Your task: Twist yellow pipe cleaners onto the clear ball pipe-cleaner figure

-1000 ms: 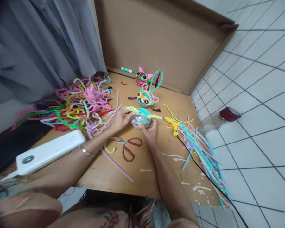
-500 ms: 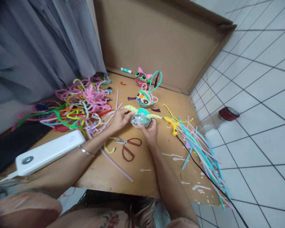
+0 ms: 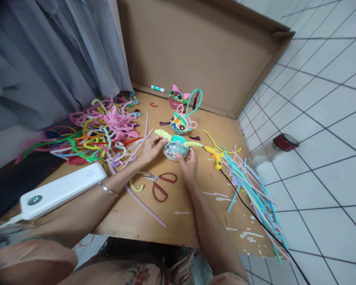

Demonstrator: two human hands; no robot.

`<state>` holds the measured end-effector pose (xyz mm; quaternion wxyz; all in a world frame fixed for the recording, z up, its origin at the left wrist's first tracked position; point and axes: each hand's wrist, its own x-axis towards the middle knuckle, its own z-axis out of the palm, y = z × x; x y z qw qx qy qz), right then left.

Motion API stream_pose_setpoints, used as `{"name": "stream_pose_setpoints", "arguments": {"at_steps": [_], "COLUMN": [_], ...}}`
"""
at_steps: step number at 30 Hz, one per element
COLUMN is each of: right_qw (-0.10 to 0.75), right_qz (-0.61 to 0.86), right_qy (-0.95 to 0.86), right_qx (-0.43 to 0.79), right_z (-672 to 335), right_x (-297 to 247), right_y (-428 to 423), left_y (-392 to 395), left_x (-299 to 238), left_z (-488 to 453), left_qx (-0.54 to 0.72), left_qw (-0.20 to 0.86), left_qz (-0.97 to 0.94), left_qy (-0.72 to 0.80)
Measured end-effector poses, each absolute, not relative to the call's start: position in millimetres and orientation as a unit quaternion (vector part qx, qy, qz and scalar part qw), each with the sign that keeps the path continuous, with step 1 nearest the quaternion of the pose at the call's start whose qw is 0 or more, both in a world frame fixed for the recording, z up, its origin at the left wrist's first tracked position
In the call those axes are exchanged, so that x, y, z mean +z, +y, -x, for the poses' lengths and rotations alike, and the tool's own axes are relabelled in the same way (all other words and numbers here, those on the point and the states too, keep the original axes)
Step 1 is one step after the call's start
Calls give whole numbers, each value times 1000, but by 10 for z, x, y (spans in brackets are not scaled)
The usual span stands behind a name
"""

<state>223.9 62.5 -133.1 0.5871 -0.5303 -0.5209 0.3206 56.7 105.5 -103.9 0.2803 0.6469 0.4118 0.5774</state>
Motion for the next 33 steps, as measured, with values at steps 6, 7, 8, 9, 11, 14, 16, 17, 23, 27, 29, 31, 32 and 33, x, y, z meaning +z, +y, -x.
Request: {"name": "stream_pose_setpoints", "arguments": {"at_steps": [6, 7, 8, 9, 11, 14, 16, 17, 23, 27, 29, 31, 32, 33], "right_qw": [589, 591, 592, 593, 593, 596, 601, 604, 606, 580, 575, 573, 571, 569], "right_qz": [528, 527, 525, 522, 515, 505, 504, 506, 504, 512, 515, 516, 516, 516], "right_qy": [-519, -517, -516, -516, -517, -517, -512, -508, -513, -544, -549, -545, -542, -541], "right_qx": [325, 324, 326, 331, 340, 349, 350, 348, 339, 324, 322, 330, 336, 342], "right_z": [-2251, -2248, -2244, -2239, -2228, -2214, -2211, -2211, -2277, -2360, -2384, -2388, -2384, -2379], "right_x": [-1357, -1352, -1344, -1333, -1309, -1286, -1288, -1293, -1367, -1424, -1438, -1441, -1441, -1440], "right_y": [634, 632, 629, 626, 620, 621, 631, 639, 722, 773, 781, 778, 773, 768], "left_y": [1040, 1038, 1038, 1038, 1043, 1054, 1060, 1062, 1066, 1057, 1049, 1042, 1039, 1037], "left_x": [-1026, -1029, -1034, -1041, -1060, -1084, -1092, -1093, -1102, -1102, -1091, -1077, -1070, -1064], "left_z": [-578, -579, -579, -580, -581, -587, -591, -592, -596, -605, -614, -623, -627, -631], "left_qx": [584, 583, 582, 582, 584, 590, 597, 600, 595, 593, 595, 599, 602, 604], "left_qw": [300, 306, 311, 314, 315, 321, 326, 328, 339, 358, 367, 380, 385, 389], "left_qz": [-633, -629, -626, -623, -618, -611, -606, -604, -602, -603, -600, -593, -589, -586], "left_qy": [410, 412, 415, 418, 422, 419, 412, 409, 411, 396, 388, 380, 377, 374]}}
